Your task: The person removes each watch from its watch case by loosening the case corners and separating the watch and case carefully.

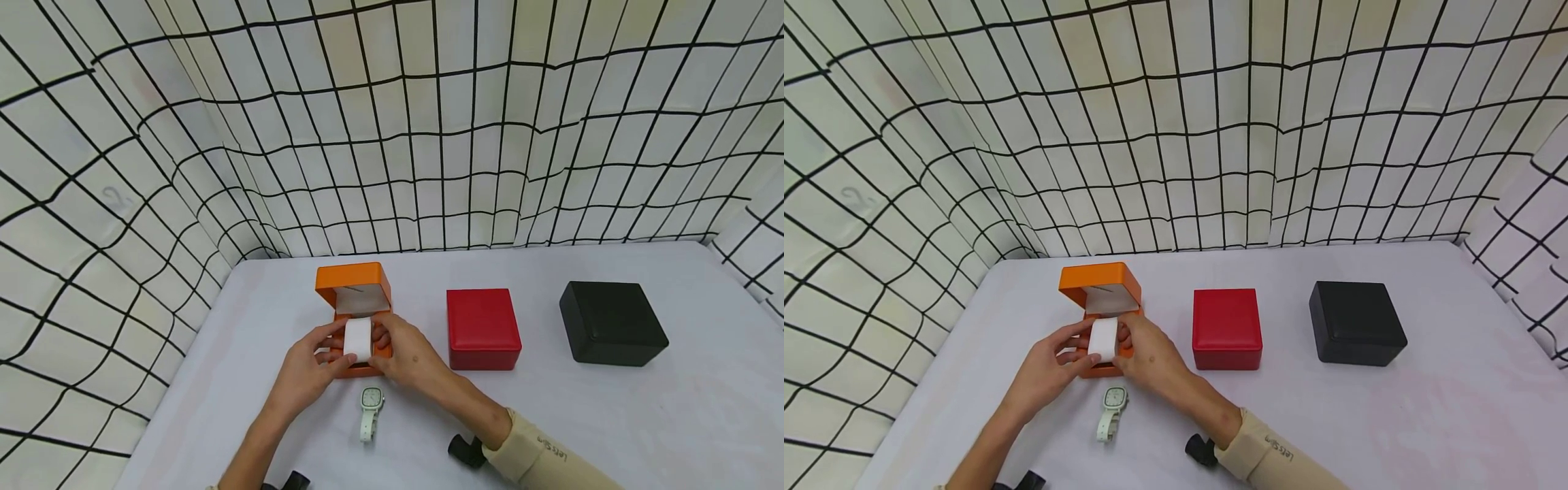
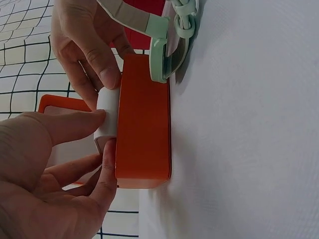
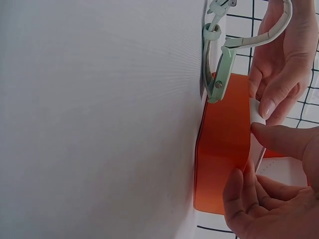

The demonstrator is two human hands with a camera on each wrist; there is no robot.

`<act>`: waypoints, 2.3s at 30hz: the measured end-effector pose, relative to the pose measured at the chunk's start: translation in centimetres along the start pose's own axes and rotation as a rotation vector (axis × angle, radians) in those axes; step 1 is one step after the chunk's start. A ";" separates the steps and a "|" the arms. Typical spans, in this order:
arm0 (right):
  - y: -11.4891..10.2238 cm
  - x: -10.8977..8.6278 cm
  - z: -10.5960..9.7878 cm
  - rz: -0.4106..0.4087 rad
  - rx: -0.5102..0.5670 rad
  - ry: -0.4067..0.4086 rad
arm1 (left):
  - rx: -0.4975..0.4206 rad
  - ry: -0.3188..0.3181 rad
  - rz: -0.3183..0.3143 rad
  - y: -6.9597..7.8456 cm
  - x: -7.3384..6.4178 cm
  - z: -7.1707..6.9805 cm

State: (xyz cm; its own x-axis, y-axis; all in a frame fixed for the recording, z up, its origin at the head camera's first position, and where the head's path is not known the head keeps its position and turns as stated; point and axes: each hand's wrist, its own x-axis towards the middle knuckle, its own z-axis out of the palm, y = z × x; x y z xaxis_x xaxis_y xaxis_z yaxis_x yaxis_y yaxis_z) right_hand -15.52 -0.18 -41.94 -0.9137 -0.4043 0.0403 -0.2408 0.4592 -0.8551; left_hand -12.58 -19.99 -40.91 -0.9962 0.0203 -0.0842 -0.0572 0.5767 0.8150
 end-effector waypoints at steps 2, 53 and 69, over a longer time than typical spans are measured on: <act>0.1 0.0 0.0 -0.001 -0.007 -0.004 | -0.005 0.001 -0.006 0.0 0.0 0.0; 0.2 0.4 0.3 0.012 -0.035 -0.010 | 0.085 0.039 0.015 0.1 0.7 0.6; 0.1 -0.9 -1.2 -0.009 -0.003 -0.017 | 0.102 0.078 0.068 0.8 0.3 0.9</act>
State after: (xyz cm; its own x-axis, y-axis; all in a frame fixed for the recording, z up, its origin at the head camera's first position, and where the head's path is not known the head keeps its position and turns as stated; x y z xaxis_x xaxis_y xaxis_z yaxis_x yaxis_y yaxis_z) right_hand -15.07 1.19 -41.44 -0.9059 -0.4216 0.0393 -0.2499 0.4575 -0.8534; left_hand -12.87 -18.79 -40.82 -0.9999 0.0009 0.0168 0.0133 0.6563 0.7543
